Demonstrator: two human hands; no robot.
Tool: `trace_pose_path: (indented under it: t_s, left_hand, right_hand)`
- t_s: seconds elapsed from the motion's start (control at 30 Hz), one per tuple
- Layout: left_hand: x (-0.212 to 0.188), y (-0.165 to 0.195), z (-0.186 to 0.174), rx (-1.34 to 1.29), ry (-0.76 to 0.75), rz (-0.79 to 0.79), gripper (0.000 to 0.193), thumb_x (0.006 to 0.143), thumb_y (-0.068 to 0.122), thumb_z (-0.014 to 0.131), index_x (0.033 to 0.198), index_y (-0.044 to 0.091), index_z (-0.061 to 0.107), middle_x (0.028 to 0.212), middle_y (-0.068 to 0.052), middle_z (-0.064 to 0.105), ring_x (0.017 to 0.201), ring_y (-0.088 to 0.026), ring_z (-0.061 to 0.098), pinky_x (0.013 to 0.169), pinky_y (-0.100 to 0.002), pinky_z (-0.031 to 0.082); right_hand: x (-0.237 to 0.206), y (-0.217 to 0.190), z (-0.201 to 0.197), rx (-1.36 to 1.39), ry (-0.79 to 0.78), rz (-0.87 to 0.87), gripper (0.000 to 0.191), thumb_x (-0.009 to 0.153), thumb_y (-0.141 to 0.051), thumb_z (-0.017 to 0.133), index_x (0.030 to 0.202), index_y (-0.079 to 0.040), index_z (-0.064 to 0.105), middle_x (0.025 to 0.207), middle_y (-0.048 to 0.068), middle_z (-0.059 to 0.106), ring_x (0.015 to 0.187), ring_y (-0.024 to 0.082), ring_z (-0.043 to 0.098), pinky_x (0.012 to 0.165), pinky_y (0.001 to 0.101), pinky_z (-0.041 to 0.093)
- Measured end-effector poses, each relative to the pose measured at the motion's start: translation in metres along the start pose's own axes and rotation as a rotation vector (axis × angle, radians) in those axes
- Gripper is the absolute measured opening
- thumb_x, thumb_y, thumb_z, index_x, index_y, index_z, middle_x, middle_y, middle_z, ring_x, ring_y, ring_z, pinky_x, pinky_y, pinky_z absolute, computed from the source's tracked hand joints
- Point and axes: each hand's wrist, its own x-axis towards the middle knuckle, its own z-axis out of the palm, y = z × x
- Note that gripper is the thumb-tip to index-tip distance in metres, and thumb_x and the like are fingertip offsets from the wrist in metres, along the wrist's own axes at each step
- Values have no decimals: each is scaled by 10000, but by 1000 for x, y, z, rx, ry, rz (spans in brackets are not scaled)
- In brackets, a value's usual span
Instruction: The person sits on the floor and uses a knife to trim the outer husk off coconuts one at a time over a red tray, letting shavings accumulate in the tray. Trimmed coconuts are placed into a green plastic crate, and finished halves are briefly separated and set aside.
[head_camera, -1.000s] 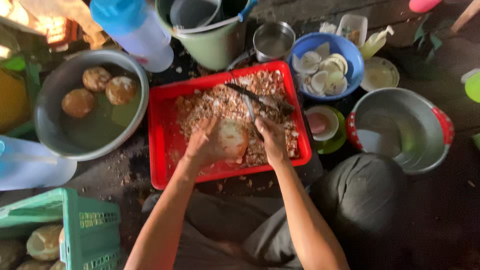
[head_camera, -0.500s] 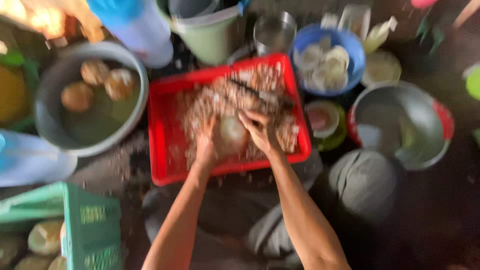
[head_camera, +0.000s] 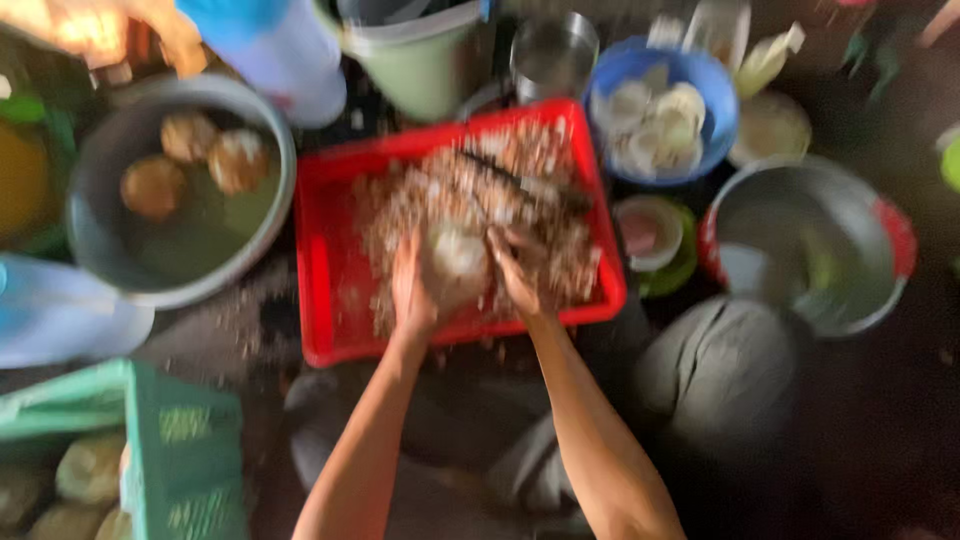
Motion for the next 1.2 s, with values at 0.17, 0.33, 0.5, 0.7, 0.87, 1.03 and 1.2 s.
trace_pose_path:
  t_s: [0.17, 0.33, 0.5, 0.7, 0.87, 1.03, 1.2]
  left_hand:
    - [-22, 25, -2, 87, 335, 226, 1192, 576, 491, 947, 1477, -8, 347, 1331, -251, 499, 1197, -465, 546, 991, -571, 465]
    - [-2, 22, -27, 200, -66, 88, 1298, 432, 616, 1006, 1412, 23, 394, 1232, -213, 529, 1153, -413, 553, 993, -626, 394]
    - [10, 11, -19, 16, -101, 130, 1152, 531, 560, 910, 1419, -3, 439, 1277, -248, 569, 1172, -425, 580, 976, -516, 498]
    - [-7, -1, 4, 141, 165, 367, 1069, 655, 498, 926, 1409, -83, 439, 1364, -330, 529, 1256, -487, 528, 1078, -569, 446]
    - [-7, 1, 5, 38, 158, 274, 1017, 639, 423, 903, 1416, -48, 446, 1349, -299, 549, 1238, -491, 529, 1045, -562, 455]
    - [-8, 7, 4, 36, 159, 279, 1056, 650, 402, 920, 1467, -24, 404, 1425, -308, 514, 1243, -500, 515, 1028, -553, 473]
    - [-11, 7, 5, 27, 194, 275, 1046, 652, 379, 909, 1465, -24, 390, 1343, -266, 534, 1216, -484, 520, 988, -542, 486]
  right_hand:
    - [-5, 12, -8, 174, 39, 378, 248, 994, -193, 687, 1157, -21, 759, 877, -27, 688, 739, 63, 550, 632, 250, 439]
    - [-15, 18, -14, 249, -46, 368, 294, 1024, -262, 660, 1158, -17, 755, 857, -59, 665, 726, 31, 528, 616, 232, 429]
    - [-10, -12, -12, 189, -75, 301, 272, 1034, -266, 684, 1113, -19, 767, 886, 3, 637, 774, 100, 525, 661, 280, 422]
    - [-5, -95, 15, -510, -177, -531, 162, 942, -181, 743, 1073, -100, 793, 1080, 73, 742, 1074, 214, 668, 938, 351, 540]
    - [27, -112, 16, -230, -357, -63, 194, 979, -163, 686, 1142, -114, 780, 1063, 32, 760, 945, 177, 720, 823, 300, 591]
    - [17, -81, 6, -278, -258, -123, 193, 986, -199, 716, 1078, -45, 788, 990, 39, 749, 898, 143, 687, 782, 275, 567]
    - [17, -65, 0, -181, -270, -15, 242, 981, -229, 702, 1087, -20, 761, 1033, 29, 732, 983, 137, 680, 848, 297, 541]
